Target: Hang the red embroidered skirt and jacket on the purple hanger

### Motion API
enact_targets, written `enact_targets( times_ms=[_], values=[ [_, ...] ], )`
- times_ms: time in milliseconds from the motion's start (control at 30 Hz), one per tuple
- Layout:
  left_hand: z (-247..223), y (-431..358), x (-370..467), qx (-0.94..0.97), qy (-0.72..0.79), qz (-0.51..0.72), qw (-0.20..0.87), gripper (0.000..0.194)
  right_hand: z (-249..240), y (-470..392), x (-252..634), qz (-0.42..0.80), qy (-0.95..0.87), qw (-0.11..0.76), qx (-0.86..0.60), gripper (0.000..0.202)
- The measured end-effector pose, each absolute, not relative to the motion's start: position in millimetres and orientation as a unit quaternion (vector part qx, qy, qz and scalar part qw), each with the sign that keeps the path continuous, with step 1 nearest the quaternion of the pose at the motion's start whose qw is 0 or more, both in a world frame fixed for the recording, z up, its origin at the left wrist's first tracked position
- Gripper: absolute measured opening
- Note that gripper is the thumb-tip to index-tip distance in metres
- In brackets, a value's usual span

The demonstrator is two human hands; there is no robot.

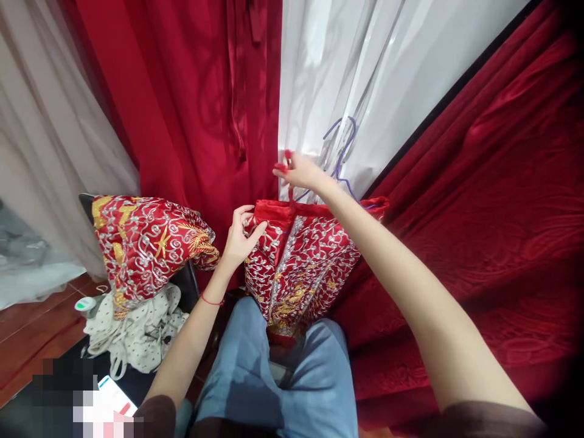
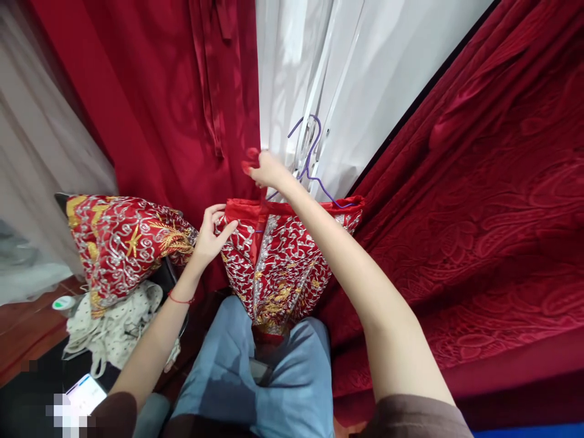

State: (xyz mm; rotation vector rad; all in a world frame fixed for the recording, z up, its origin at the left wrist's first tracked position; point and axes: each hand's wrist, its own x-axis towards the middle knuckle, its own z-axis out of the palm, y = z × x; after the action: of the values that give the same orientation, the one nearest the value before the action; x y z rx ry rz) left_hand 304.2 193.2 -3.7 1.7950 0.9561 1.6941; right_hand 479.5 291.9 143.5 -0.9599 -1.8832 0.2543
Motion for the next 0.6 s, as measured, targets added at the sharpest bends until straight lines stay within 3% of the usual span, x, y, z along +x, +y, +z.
enact_targets(
  times_ms=[100, 167, 233, 333, 500, 600],
  values=[
    [-18.6, 189.0, 304.6, 0.632, 0.386, 0.625, 0.246, 0.042, 142.5, 294.7, 478.8, 0.066, -0.812, 0.34, -0.47, 0.032],
    [-25.8, 187.7, 304.5, 0.609, 0.391, 0.639, 0.259, 0.042, 143.9, 273.7, 482.7, 0.006, -0.833, 0.307, -0.461, 0.017],
    [-33.4, 187.2, 304.1, 0.588, 0.378, 0.658, 0.279, 0.043, 141.2, 238.1, 489.3, -0.024, -0.841, 0.361, -0.402, 0.012],
    [-53.2, 185.6, 304.8, 0.557, 0.379, 0.674, 0.302, 0.044, 114.0, 177.4, 500.8, 0.024, -0.809, 0.468, -0.355, 0.024],
    [-105.7, 180.7, 319.0, 0.493, 0.452, 0.667, 0.329, 0.038, -5.8, 129.5, 505.6, 0.195, -0.665, 0.568, -0.444, 0.027],
    [-123.9, 180.9, 331.5, 0.439, 0.48, 0.677, 0.343, 0.038, -80.6, 134.5, 491.9, 0.266, -0.604, 0.536, -0.527, 0.027]
  ],
)
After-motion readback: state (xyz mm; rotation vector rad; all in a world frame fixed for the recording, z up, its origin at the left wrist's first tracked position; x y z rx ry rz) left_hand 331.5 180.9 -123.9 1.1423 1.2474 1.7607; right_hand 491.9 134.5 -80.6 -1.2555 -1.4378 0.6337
